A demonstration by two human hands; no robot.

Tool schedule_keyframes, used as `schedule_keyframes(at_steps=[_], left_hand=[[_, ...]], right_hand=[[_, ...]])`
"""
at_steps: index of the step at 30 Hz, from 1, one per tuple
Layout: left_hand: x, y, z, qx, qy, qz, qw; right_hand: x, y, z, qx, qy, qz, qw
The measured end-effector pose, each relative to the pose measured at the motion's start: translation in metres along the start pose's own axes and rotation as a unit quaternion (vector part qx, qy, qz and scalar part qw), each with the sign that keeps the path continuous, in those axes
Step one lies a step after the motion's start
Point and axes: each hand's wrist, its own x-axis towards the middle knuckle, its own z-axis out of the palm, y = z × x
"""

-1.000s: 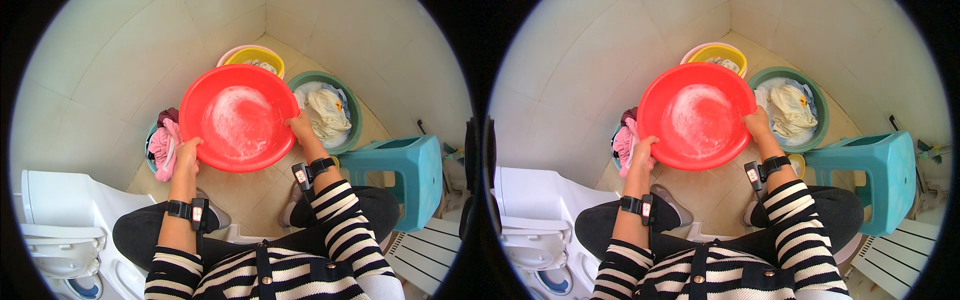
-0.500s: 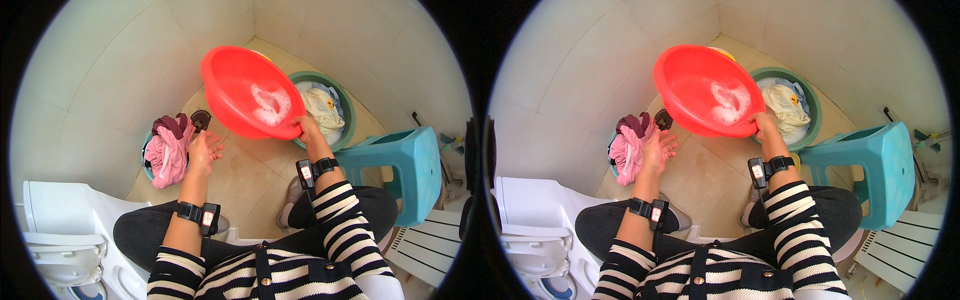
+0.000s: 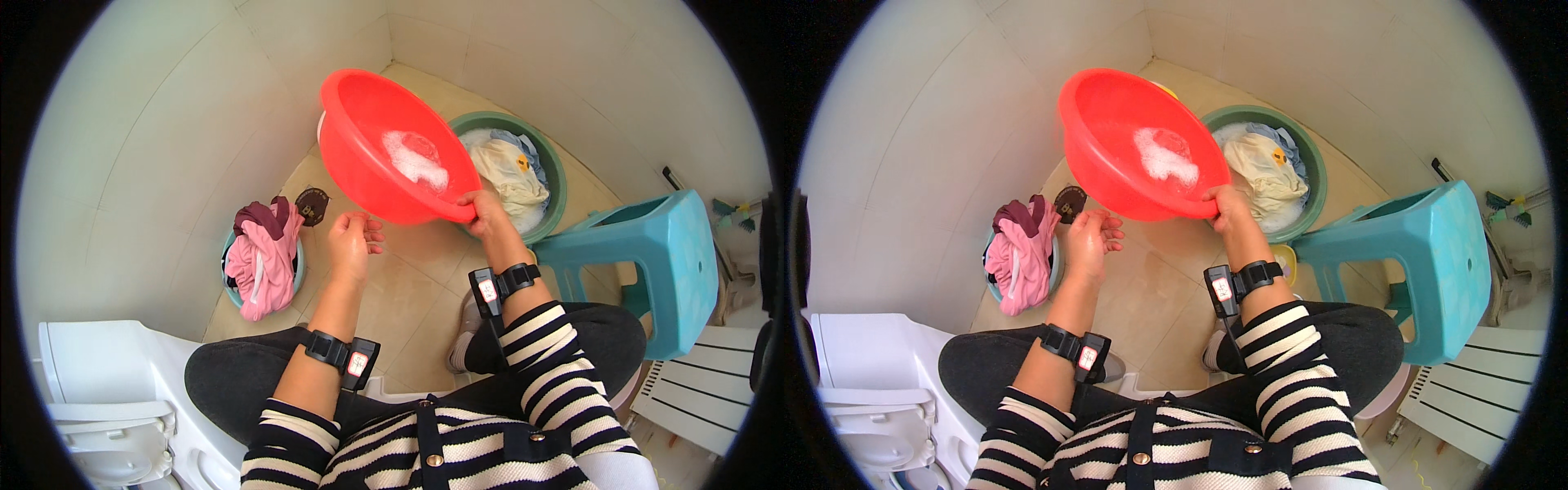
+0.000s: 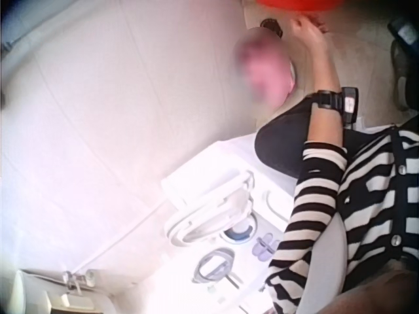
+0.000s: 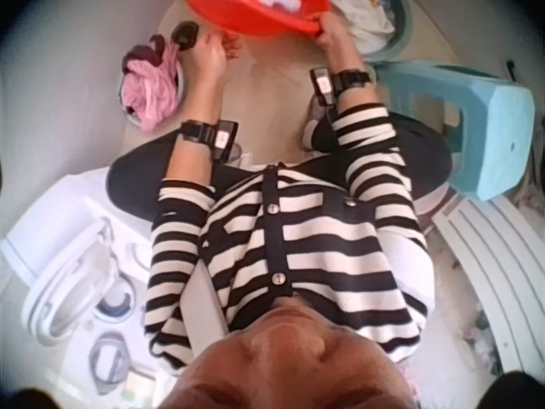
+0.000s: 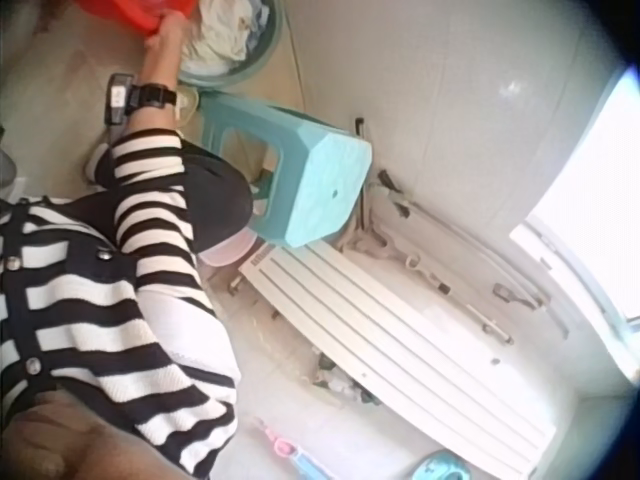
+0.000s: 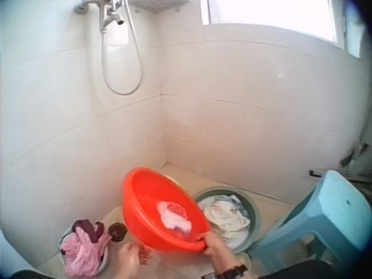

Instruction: The person sits on the floor and washes clothes by hand in a green basin filled with soapy water. They scrub and rinse a light-colored garment, then transfer it to a yellow basin.

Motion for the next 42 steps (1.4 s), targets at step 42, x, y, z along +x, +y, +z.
schedule_keyframes(at_steps=[42], left_hand=[[0.079, -0.148, 0.098, -0.098, -0.054, -0.217, 0.970]], right_hand=[[-0.053, -0.035, -0.023, 0.359, -0.143, 0.242, 0.890]])
